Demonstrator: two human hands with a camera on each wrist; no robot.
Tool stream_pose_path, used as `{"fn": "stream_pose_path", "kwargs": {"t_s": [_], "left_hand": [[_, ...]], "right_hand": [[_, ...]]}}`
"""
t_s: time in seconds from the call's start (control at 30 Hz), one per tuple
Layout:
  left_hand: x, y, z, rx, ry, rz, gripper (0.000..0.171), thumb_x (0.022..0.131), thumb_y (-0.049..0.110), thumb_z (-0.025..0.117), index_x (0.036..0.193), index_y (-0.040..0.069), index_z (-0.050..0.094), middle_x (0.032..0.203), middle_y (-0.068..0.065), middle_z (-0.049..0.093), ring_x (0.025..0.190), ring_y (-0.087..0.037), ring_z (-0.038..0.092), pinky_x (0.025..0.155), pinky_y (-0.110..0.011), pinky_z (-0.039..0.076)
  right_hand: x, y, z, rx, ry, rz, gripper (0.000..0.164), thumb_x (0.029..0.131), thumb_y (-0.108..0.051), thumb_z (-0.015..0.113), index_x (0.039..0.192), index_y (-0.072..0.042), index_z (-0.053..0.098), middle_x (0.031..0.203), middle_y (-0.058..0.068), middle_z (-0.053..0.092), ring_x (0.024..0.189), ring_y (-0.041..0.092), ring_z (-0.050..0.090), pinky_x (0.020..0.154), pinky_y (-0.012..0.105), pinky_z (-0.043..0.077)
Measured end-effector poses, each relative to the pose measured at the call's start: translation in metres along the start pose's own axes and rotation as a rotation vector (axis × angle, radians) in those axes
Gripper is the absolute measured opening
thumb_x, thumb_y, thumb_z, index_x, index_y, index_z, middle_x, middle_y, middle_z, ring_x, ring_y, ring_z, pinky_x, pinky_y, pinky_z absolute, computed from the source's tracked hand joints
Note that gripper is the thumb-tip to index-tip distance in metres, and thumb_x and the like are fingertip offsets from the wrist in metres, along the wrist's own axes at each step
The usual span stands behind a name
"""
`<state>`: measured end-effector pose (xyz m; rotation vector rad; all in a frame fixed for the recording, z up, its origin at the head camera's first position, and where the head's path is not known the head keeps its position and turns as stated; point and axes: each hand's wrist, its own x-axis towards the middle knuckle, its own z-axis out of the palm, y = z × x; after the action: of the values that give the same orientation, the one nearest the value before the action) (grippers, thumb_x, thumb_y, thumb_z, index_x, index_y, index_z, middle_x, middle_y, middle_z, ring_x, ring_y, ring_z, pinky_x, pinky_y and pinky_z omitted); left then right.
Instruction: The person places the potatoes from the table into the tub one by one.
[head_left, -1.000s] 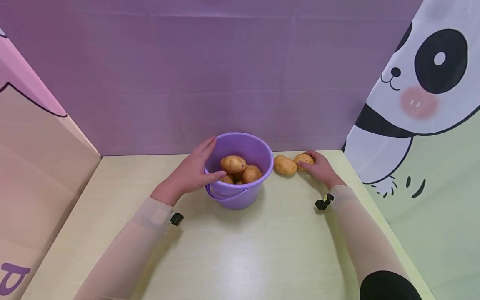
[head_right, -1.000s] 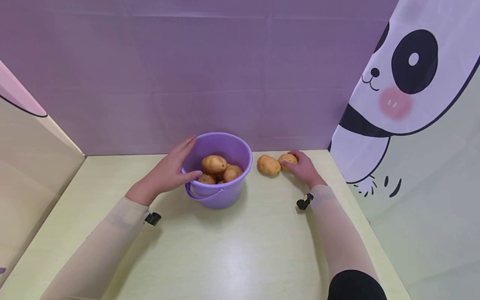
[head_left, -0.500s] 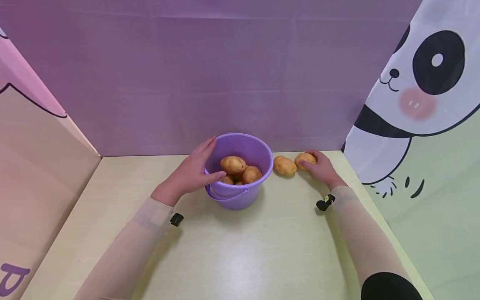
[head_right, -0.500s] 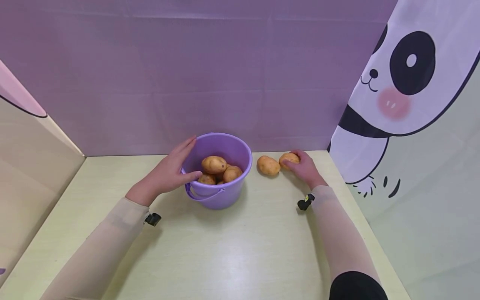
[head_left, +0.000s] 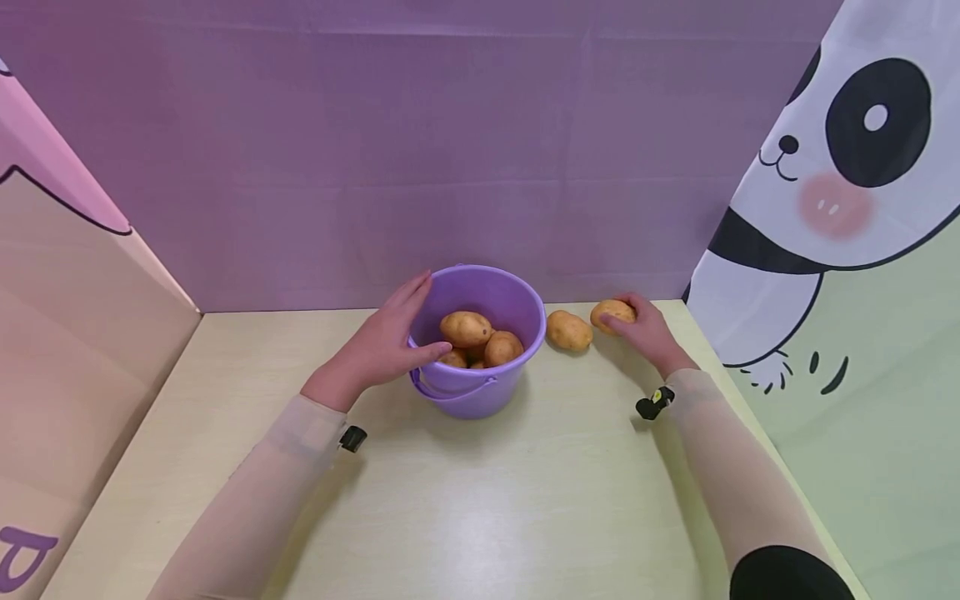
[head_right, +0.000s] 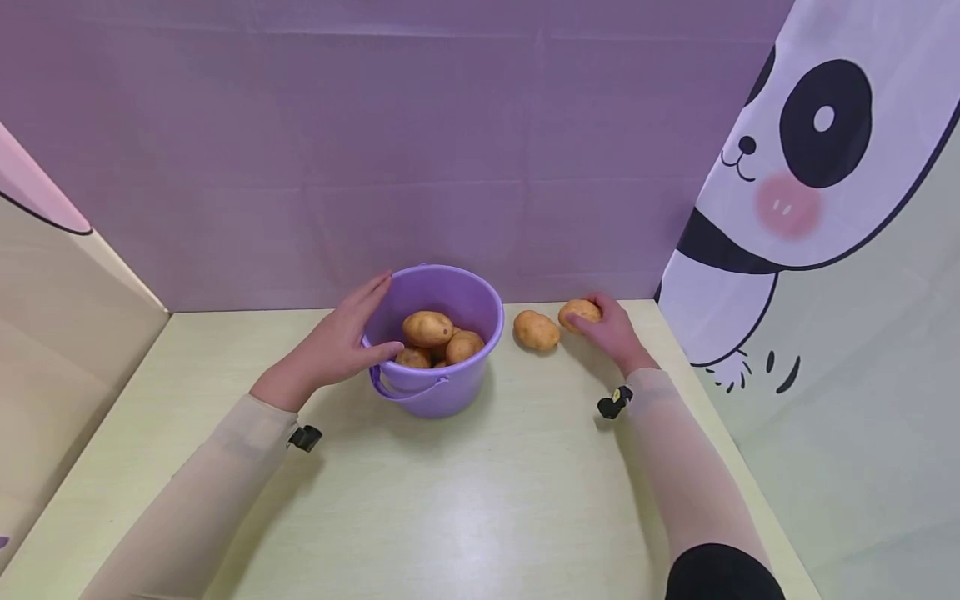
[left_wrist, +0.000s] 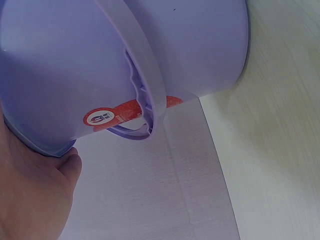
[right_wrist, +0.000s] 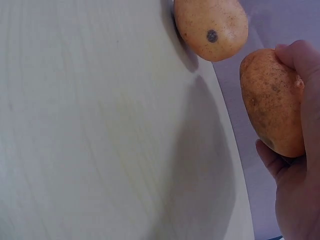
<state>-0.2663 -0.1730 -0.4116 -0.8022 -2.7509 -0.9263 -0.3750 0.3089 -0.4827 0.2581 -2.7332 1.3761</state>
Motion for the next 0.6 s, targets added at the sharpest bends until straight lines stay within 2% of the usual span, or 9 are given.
{"fn": "stream_pose_path", "kwargs": {"t_s": [0.4,0.6], "left_hand": [[0.001,0.000,0.000,-0.003,-0.002,-0.004,0.111,0.098,0.057,0.075,0.176,0.001,0.020,0.185,-0.011,0.013,0.170,-0.034,0.013,0.134,-0.060,0.023],[0.001,0.001,0.000,-0.002,-0.008,-0.011,0.111,0.098,0.058,0.075,0.176,0.001,0.020,0.185,-0.011,0.013,0.170,-0.034,0.013,0.134,-0.060,0.022]], "right_hand": [[0.001,-0.006,-0.005,-0.004,-0.001,-0.012,0.060,0.104,-0.042,0.077,0.142,0.001,0.059,0.130,0.022,0.063,0.113,0.032,0.059,0.091,0.031,0.051],[-0.002,-0.014,-0.005,0.006,0.004,-0.031,0.056,0.105,-0.038,0.078,0.140,0.002,0.060,0.128,0.022,0.063,0.110,0.030,0.059,0.087,0.028,0.051]]}}
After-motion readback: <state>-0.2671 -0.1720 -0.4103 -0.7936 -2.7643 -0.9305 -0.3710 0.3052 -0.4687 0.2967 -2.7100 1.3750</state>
